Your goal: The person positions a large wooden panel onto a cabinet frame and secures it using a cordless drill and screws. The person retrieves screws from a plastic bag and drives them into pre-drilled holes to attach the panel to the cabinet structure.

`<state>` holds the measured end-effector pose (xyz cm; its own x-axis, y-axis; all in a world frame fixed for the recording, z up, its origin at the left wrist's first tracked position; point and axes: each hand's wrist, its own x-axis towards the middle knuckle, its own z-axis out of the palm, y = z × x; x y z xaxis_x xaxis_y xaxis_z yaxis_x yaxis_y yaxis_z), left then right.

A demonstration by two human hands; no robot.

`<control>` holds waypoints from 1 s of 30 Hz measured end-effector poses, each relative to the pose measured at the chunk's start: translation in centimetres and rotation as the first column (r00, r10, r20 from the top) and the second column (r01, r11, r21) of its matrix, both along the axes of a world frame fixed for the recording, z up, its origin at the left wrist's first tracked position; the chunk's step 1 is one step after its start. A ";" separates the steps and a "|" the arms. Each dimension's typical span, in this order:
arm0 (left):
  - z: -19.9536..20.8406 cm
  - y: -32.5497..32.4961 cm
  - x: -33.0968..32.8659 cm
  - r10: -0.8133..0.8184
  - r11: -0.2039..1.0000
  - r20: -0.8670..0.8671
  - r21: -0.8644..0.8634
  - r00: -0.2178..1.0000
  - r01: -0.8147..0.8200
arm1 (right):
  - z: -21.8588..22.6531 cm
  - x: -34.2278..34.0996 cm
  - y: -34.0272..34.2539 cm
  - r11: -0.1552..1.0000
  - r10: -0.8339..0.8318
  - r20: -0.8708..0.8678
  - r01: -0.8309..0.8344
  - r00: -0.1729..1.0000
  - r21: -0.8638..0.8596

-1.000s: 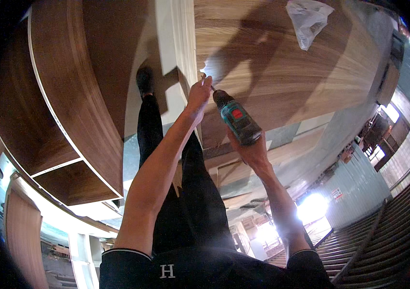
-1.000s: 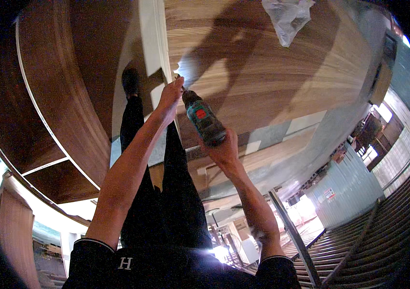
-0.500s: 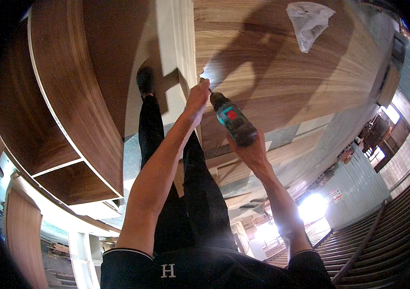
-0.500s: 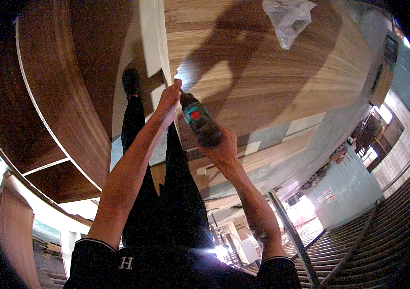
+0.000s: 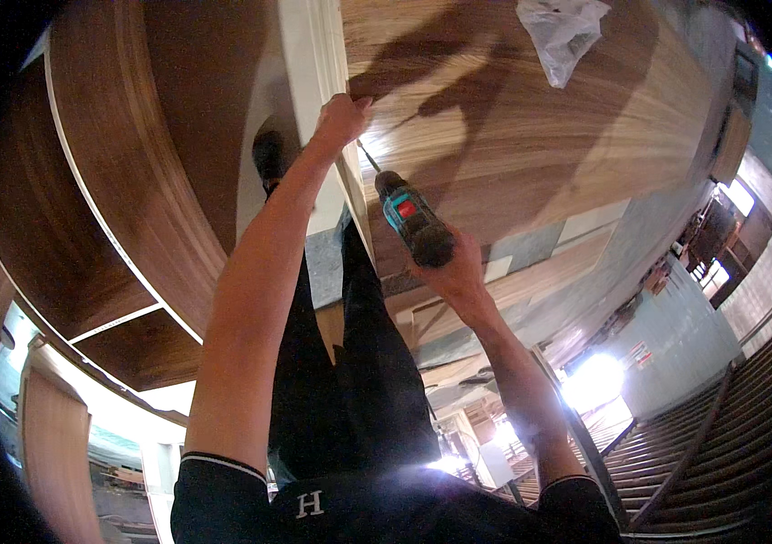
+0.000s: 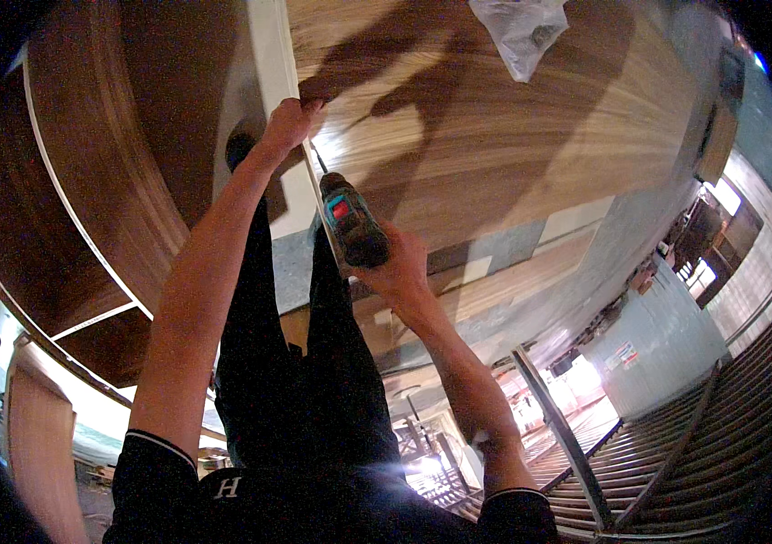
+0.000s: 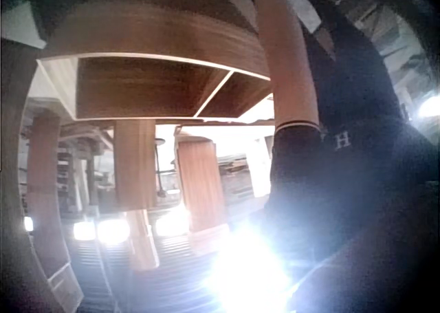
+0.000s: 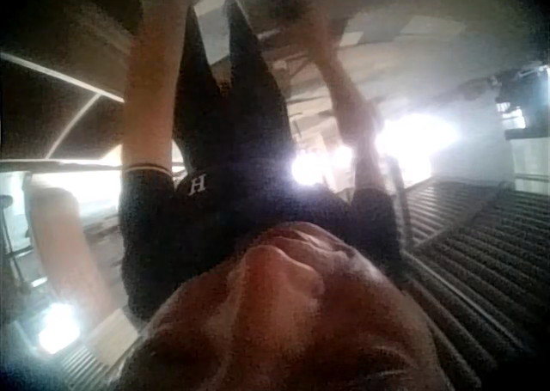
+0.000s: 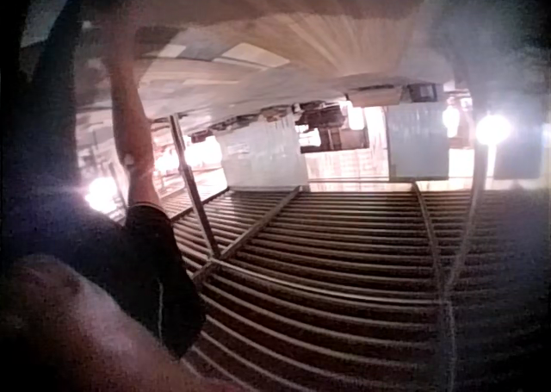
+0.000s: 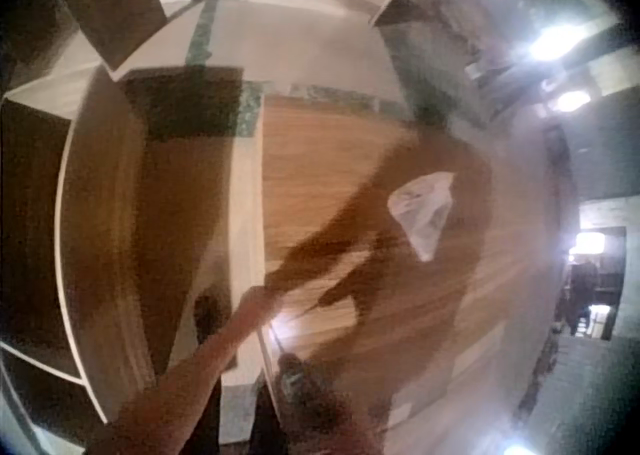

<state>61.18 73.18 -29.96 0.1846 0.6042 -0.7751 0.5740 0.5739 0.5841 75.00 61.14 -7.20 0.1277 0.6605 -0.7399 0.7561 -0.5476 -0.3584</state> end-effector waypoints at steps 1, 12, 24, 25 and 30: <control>-0.1 0.1 0.1 -0.009 0.999 -0.090 0.040 0.996 0.013 | 0.3 -0.2 0.2 1.000 0.002 -0.006 -0.002 1.000 0.000; -1.2 0.8 0.6 -0.240 0.967 -0.090 0.070 0.967 0.246 | 0.6 -0.9 0.5 0.999 0.027 0.061 -0.025 0.998 -0.030; -1.4 0.1 0.8 0.032 0.989 -0.126 -0.137 0.992 -0.049 | 0.4 -0.4 1.7 0.996 0.012 0.033 -0.009 0.999 -0.087; -1.1 0.2 0.7 0.048 0.984 -0.118 -0.167 0.992 -0.067 | 0.3 -0.4 1.7 0.996 0.010 0.038 -0.007 0.999 -0.088; -0.4 0.7 0.7 0.001 0.989 -0.149 -0.144 0.989 -0.023 | 0.1 -0.3 2.2 0.984 0.104 0.076 -0.092 0.992 -0.152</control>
